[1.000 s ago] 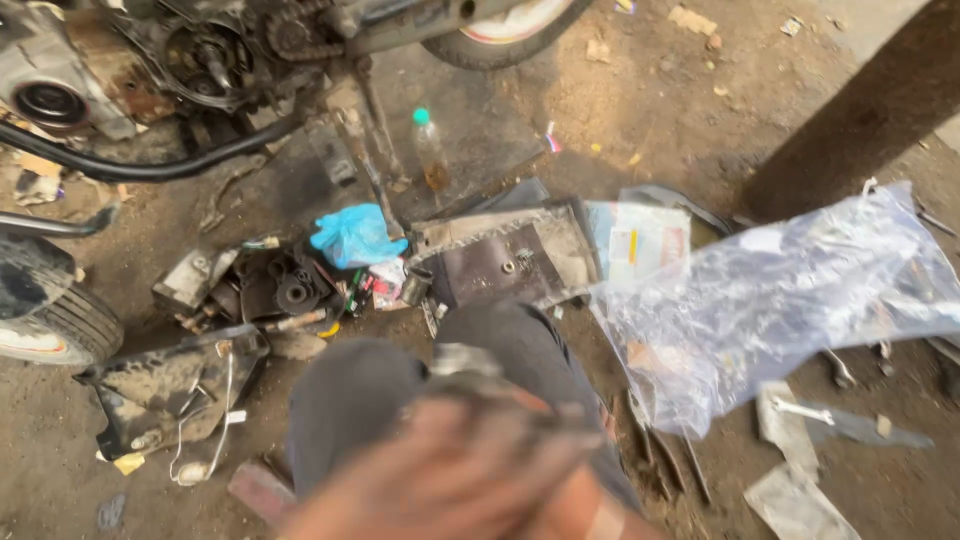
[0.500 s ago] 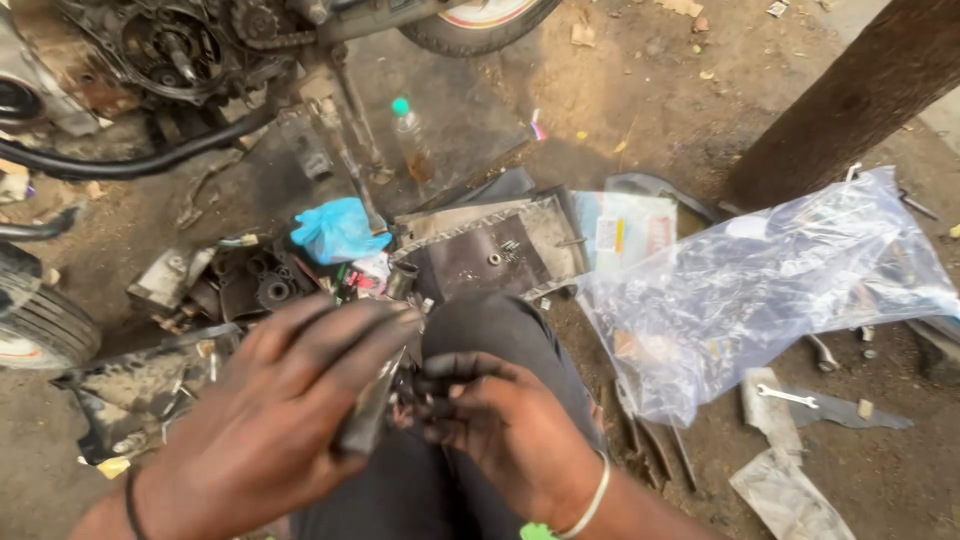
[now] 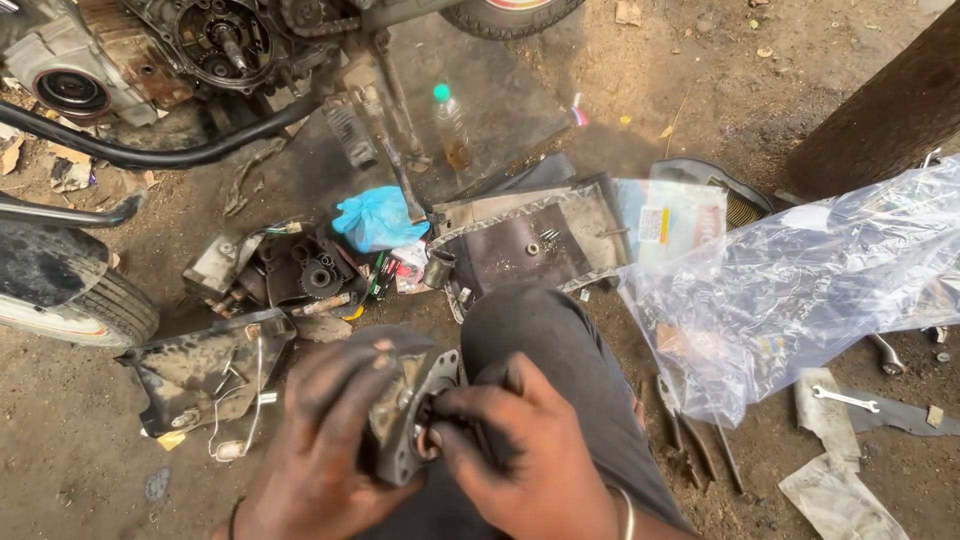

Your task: Disassemble and inspect a motorcycle starter motor component.

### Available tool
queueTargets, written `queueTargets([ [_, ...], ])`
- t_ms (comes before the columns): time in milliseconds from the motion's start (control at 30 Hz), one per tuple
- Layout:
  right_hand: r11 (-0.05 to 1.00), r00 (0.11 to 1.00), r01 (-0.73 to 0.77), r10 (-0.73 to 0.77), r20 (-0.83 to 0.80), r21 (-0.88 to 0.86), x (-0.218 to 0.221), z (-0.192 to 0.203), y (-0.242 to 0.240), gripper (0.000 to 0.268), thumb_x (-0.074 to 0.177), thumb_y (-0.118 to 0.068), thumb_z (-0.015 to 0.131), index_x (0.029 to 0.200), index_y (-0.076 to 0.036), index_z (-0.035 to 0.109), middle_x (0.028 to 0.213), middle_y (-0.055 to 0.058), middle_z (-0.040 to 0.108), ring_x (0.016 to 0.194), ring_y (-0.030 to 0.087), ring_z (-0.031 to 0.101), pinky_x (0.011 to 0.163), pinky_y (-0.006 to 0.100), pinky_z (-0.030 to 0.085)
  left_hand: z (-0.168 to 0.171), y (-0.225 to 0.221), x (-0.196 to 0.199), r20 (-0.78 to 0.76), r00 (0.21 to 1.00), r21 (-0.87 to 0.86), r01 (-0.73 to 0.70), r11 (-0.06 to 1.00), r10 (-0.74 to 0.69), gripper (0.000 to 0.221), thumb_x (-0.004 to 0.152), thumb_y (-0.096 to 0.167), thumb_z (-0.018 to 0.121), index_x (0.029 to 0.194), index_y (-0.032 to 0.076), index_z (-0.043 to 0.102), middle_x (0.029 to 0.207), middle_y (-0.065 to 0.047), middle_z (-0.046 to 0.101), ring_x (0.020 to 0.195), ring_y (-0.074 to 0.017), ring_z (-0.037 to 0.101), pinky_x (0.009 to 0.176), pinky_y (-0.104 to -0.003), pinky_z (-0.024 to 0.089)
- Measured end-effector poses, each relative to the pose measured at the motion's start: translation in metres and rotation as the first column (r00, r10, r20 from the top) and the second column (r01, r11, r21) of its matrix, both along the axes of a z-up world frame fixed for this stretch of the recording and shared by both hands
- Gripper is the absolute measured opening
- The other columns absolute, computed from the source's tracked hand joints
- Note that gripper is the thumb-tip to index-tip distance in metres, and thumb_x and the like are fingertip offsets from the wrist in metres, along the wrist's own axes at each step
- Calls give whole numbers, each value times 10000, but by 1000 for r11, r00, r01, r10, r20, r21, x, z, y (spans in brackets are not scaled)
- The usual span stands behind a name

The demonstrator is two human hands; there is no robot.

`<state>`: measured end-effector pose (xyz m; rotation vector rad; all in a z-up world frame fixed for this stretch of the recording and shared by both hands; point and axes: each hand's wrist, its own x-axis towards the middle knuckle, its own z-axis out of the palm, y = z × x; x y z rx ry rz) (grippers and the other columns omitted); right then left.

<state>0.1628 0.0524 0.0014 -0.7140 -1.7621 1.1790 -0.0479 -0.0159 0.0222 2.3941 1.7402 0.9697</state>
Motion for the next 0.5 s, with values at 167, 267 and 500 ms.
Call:
queueTargets([
  [167, 970, 980, -32, -17, 200, 240, 1, 6, 6, 249, 783, -100, 842, 1014, -84, 753, 891, 93, 602, 819, 274, 651, 705, 373, 547, 1, -6, 9, -34, 998, 54, -57, 997, 58, 1024, 553, 199, 934, 1439, 127, 426, 1391, -102, 479, 1325, -347, 469, 1107, -467, 448],
  [267, 967, 956, -88, 15, 294, 239, 0, 7, 8, 229, 768, -103, 828, 982, -73, 753, 889, 114, 622, 804, 324, 653, 698, 405, 547, -7, -8, 14, -39, 997, 69, -71, 995, 74, 999, 563, 190, 921, 1440, 134, 444, 1396, -85, 495, 1320, -353, 477, 1124, -476, 452],
  [500, 980, 922, -173, 195, 334, -94, -15, -5, 21, 157, 745, -111, 813, 863, -38, 738, 827, 127, 640, 735, 322, 672, 661, 401, 546, -7, -13, 11, -233, 972, 33, -19, 999, 26, 1010, 535, 201, 898, 1441, 154, 454, 1423, -64, 467, 1286, -369, 438, 1089, -483, 436],
])
